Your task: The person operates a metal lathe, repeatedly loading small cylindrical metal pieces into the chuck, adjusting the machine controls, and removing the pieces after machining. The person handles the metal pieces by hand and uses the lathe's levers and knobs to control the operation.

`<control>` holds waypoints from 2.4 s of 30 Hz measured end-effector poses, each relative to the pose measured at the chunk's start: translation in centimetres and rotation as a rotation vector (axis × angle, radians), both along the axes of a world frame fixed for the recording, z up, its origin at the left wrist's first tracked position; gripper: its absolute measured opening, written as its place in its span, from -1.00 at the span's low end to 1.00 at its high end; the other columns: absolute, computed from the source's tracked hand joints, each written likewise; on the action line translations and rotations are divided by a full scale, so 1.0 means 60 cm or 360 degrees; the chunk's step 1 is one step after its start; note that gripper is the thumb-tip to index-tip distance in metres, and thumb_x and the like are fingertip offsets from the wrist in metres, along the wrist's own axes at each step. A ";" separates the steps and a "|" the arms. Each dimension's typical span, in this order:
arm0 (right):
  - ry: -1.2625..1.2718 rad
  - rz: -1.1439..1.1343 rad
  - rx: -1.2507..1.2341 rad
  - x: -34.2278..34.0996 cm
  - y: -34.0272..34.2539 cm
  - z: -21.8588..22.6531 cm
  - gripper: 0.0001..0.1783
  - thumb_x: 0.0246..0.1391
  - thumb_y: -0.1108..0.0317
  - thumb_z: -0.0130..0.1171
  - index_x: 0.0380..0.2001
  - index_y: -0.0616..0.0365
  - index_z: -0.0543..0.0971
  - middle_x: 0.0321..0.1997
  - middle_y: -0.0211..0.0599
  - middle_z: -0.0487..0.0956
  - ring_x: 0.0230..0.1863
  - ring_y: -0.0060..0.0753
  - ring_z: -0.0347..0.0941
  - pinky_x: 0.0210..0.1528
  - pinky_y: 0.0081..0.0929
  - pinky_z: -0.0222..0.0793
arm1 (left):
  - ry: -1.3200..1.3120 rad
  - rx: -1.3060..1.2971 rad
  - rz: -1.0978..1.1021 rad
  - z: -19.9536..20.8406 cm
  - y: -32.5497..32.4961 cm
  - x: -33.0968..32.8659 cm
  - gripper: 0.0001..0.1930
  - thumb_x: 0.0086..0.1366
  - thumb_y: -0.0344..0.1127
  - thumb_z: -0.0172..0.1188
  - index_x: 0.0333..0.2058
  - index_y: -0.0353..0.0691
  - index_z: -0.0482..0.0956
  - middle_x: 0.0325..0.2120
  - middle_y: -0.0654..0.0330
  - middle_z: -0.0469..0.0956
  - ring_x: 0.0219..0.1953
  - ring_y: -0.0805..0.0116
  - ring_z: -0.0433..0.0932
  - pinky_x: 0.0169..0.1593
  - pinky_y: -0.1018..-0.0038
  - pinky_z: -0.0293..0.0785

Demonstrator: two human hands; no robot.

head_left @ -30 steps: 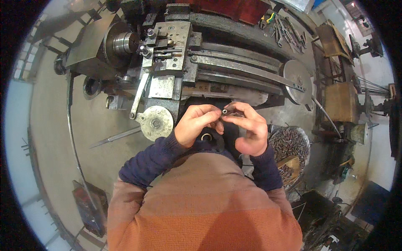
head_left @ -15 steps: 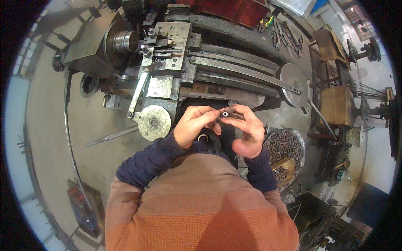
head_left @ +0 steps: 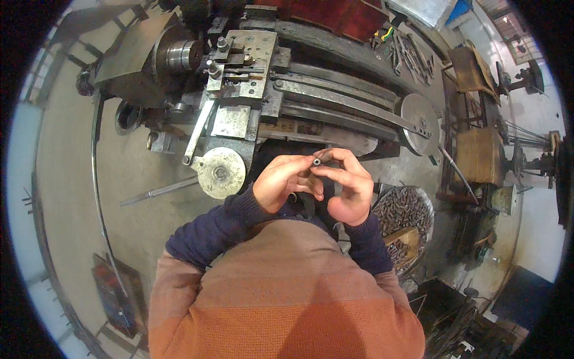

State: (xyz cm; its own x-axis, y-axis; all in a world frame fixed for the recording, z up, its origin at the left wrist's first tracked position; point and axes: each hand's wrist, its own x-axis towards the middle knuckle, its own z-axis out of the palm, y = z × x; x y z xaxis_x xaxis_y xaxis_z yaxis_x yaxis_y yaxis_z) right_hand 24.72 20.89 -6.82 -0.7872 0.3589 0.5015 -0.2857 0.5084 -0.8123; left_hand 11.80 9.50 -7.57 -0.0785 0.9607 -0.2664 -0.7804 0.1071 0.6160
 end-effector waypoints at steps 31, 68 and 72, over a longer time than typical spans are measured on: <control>-0.0017 0.0038 -0.0037 -0.002 -0.004 0.004 -0.60 -0.28 0.35 0.10 -0.28 0.30 0.56 -0.15 -0.04 0.44 -0.18 -0.18 0.45 -0.12 -0.39 0.35 | 0.0194 -0.0020 0.0102 -0.006 -0.008 0.000 -0.71 0.28 -0.15 -0.03 -0.34 -0.31 0.46 -0.54 0.14 0.51 -0.50 0.34 0.52 -0.33 0.47 0.44; -0.0037 0.0225 -0.0114 0.009 -0.010 -0.012 -0.37 -0.08 -0.13 0.12 -0.33 0.36 0.57 -0.18 -0.03 0.53 -0.16 -0.13 0.46 -0.08 -0.35 0.32 | 0.1171 0.0199 0.0118 0.040 -0.038 -0.023 -0.73 0.15 -0.34 0.17 -0.23 -0.40 0.42 -0.57 0.21 0.50 -0.50 0.52 0.47 -0.38 0.58 0.41; -0.0029 0.0271 -0.0154 0.005 -0.010 -0.015 -0.39 -0.08 -0.11 0.14 -0.33 0.37 0.57 -0.19 -0.03 0.53 -0.15 -0.14 0.46 -0.07 -0.34 0.31 | 0.1143 0.0192 0.0129 0.034 -0.039 -0.026 -0.74 0.16 -0.35 0.16 -0.24 -0.40 0.43 -0.59 0.22 0.50 -0.52 0.53 0.47 -0.41 0.59 0.40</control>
